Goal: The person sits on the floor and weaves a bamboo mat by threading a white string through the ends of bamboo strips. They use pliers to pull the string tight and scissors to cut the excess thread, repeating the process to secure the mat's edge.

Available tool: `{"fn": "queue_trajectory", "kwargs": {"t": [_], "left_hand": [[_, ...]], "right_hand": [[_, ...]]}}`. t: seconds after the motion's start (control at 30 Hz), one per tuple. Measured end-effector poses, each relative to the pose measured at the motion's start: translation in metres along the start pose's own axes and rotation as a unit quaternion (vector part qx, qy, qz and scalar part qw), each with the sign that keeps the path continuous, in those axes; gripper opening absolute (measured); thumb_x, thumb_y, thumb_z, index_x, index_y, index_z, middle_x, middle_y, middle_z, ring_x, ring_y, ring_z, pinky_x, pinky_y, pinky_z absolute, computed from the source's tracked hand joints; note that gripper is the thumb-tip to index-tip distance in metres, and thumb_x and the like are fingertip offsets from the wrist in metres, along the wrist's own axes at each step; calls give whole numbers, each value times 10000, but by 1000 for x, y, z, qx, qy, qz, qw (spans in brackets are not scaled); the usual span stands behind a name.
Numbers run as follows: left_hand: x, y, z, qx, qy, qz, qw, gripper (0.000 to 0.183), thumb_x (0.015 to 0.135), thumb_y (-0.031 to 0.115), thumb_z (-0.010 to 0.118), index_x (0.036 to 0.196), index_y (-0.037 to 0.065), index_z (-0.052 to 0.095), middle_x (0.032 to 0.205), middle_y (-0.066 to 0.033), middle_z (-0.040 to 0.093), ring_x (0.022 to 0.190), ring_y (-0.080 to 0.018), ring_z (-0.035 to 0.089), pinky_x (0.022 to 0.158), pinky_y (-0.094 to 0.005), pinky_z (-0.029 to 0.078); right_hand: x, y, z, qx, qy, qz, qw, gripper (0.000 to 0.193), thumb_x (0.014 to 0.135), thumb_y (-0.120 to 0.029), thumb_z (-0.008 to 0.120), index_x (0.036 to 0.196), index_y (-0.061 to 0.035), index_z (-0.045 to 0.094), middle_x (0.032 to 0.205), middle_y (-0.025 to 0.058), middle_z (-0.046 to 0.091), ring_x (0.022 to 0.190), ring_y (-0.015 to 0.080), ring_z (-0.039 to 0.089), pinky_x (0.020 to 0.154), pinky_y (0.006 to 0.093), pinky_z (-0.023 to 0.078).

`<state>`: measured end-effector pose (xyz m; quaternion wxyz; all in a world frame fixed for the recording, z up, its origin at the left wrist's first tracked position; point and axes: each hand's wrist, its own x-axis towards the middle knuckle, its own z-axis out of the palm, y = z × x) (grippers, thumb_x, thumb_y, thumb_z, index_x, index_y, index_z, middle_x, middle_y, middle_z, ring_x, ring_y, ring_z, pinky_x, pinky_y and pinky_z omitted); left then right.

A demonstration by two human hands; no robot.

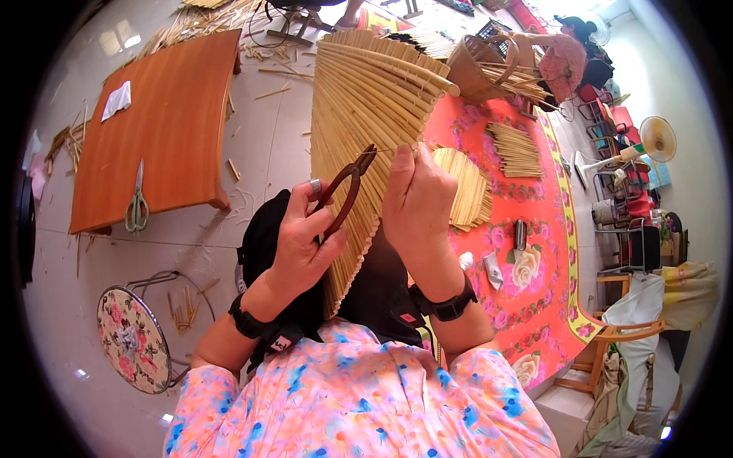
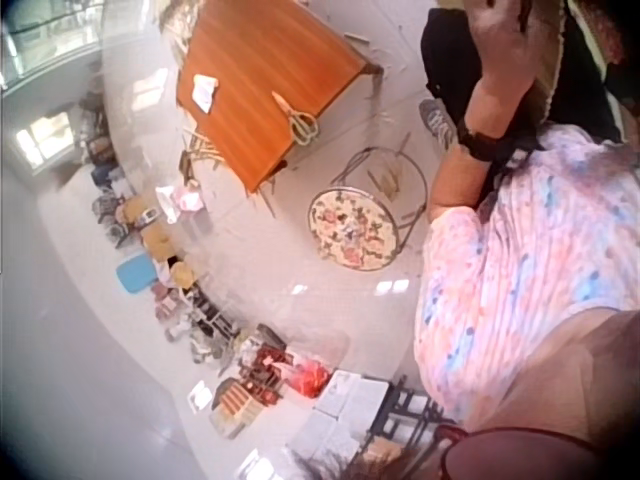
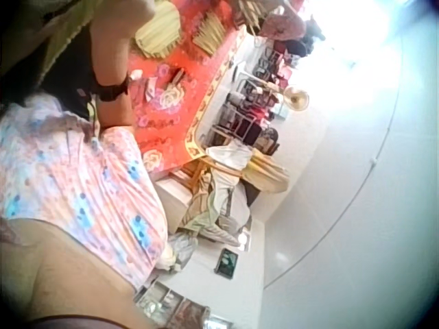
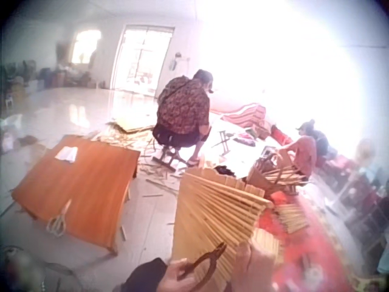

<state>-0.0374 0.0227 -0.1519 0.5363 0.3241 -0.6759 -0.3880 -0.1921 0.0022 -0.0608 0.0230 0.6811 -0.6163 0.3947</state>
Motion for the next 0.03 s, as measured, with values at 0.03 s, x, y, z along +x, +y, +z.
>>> {"fn": "queue_trajectory", "kwargs": {"t": [0.03], "left_hand": [[1,-1,3,0,-1,-2,1000,120,787,44,666,757,-6,561,1207,-201,441,1054,-307,536,922,-396,450]], "right_hand": [[-1,2,-1,-1,-3,11,1000,335,989,-191,438,726,9,495,582,233,478,549,454,504,484,484,362]]}}
